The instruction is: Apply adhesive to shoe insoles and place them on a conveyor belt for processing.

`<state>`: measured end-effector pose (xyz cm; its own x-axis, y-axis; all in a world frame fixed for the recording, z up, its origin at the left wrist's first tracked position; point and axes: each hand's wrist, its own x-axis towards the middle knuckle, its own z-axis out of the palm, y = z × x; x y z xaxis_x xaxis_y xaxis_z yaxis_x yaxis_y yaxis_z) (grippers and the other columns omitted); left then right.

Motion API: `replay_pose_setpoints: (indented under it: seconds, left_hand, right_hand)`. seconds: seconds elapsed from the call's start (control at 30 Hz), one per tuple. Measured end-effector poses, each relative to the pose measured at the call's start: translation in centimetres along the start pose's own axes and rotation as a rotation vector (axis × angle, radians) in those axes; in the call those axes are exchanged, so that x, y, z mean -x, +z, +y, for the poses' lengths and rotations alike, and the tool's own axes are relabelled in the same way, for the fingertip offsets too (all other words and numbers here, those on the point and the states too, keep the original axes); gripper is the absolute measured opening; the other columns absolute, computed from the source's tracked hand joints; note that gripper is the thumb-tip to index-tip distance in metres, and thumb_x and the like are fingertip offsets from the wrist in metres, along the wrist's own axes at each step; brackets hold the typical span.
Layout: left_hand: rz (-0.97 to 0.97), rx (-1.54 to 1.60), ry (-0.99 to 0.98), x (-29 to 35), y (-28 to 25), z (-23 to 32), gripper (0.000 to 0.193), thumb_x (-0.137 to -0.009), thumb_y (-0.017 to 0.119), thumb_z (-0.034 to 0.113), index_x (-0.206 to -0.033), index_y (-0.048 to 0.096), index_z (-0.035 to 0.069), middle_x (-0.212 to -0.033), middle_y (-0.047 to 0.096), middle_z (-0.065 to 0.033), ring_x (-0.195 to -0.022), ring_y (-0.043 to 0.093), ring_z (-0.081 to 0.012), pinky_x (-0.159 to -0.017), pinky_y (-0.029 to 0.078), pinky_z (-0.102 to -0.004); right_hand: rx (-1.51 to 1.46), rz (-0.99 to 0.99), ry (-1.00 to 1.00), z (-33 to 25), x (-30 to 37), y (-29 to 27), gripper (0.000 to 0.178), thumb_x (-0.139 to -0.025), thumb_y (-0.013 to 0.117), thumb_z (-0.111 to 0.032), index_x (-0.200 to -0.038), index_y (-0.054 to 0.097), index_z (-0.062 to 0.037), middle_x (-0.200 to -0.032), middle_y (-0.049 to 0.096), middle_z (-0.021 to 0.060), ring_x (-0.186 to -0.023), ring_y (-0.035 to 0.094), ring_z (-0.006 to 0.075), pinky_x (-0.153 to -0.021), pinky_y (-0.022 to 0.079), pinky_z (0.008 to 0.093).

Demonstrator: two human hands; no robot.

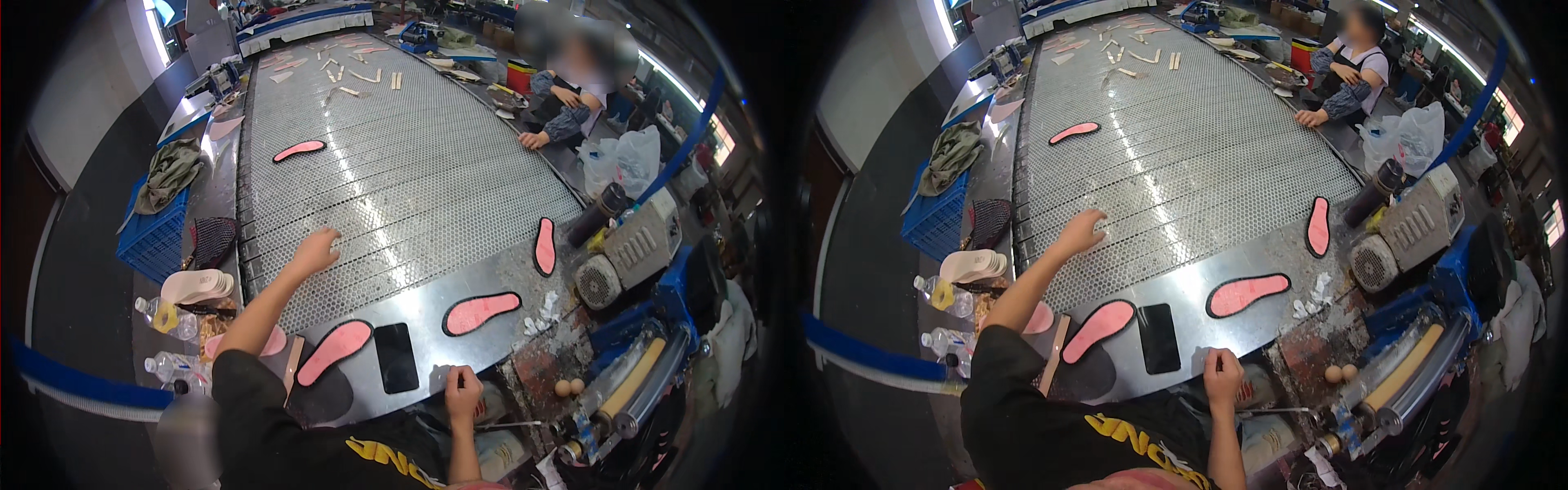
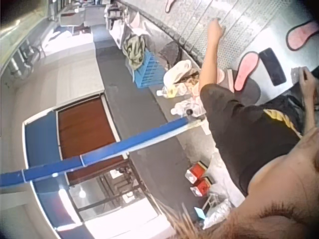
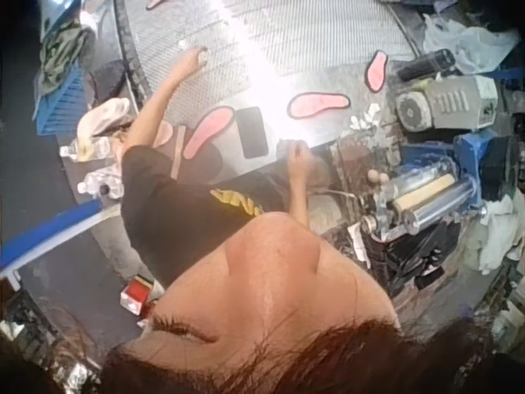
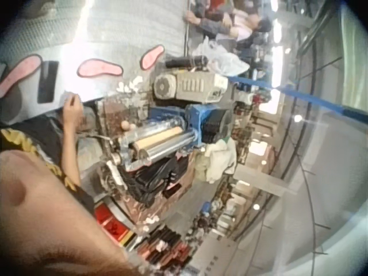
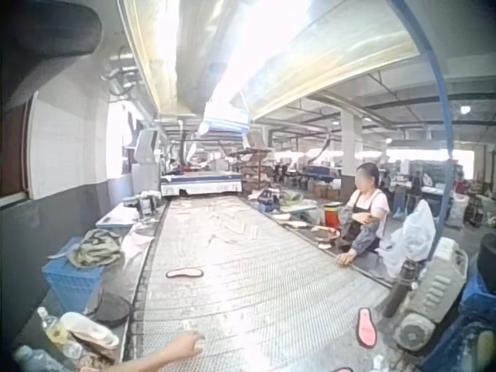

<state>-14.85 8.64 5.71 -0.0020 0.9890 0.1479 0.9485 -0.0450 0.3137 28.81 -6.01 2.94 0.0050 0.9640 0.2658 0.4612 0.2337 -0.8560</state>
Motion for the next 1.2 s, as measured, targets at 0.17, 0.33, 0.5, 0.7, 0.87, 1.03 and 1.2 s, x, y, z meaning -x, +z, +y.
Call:
replay_pose_setpoints:
  seconds: [0.17,0.33,0.5,0.7,0.87,1.03,1.2]
  left_hand:
    - [0.057,-0.114,-0.270,-9.8,3.1,-10.4,0.052,-0.080,0.067,0.027,-0.125,0.053,0.004,-0.123,0.056,-0.0189,-0.114,0.055,-0.0354,-0.095,0.047,-0.0450]
    - [0.146,-0.111,-0.520,-14.4,4.1,-17.9,0.070,-0.083,0.066,0.045,-0.137,0.044,0.005,-0.131,0.052,-0.0184,-0.124,0.048,-0.0347,-0.101,0.042,-0.0470]
    - [0.245,-0.148,-0.492,-20.0,3.3,-19.3,0.081,-0.086,0.059,0.058,-0.145,0.035,0.008,-0.141,0.046,-0.0170,-0.133,0.040,-0.0331,-0.109,0.031,-0.0474]
    - [0.381,0.037,-0.613,-26.2,6.2,-22.0,0.090,-0.082,0.055,0.067,-0.148,0.032,0.011,-0.141,0.047,-0.0197,-0.132,0.040,-0.0355,-0.109,0.029,-0.0484]
    - [0.492,0.162,-0.737,-30.4,7.1,-23.4,0.093,-0.080,0.053,0.073,-0.151,0.029,0.017,-0.138,0.049,-0.0228,-0.130,0.042,-0.0380,-0.111,0.025,-0.0469]
    - [0.470,0.099,-0.787,-31.9,7.9,-28.6,0.093,-0.079,0.048,0.078,-0.150,0.031,0.020,-0.137,0.051,-0.0213,-0.131,0.043,-0.0345,-0.113,0.020,-0.0449]
    - [0.426,0.032,-0.738,-35.1,6.7,-28.8,0.098,-0.076,0.043,0.083,-0.149,0.034,0.019,-0.140,0.050,-0.0184,-0.133,0.045,-0.0338,-0.112,0.022,-0.0475]
  right_hand:
    - [0.121,-0.014,-0.015,0.9,-2.5,3.4,0.024,-0.088,0.062,-0.015,-0.070,0.057,0.0002,-0.062,0.058,0.0158,-0.053,0.057,0.0314,-0.050,0.042,0.0401]
    - [0.362,0.013,-0.060,2.2,-2.8,4.4,0.025,-0.086,0.062,-0.013,-0.064,0.057,-0.0016,-0.057,0.056,0.0161,-0.048,0.055,0.0323,-0.046,0.041,0.0410]
    - [0.386,0.020,-0.089,1.7,-3.4,4.9,0.024,-0.085,0.061,-0.011,-0.063,0.056,-0.0017,-0.058,0.055,0.0168,-0.049,0.054,0.0335,-0.046,0.039,0.0415]
    - [0.442,-0.041,-0.125,2.4,-3.4,5.1,0.024,-0.079,0.063,-0.012,-0.058,0.052,-0.0065,-0.054,0.053,0.0113,-0.046,0.053,0.0308,-0.042,0.039,0.0406]
    - [0.504,-0.133,-0.137,2.1,-3.2,4.1,0.014,-0.084,0.065,-0.008,-0.071,0.062,-0.0029,-0.065,0.060,0.0128,-0.051,0.055,0.0290,-0.047,0.046,0.0368]
    - [0.672,-0.350,-0.231,2.3,-4.0,4.8,0.007,-0.078,0.064,-0.006,-0.082,0.062,-0.0009,-0.074,0.059,0.0131,-0.057,0.052,0.0272,-0.050,0.042,0.0351]
    - [0.657,-0.608,0.189,2.0,-4.7,3.6,0.020,-0.082,0.063,-0.017,-0.098,0.061,-0.0041,-0.092,0.059,0.0134,-0.080,0.052,0.0269,-0.068,0.041,0.0354]
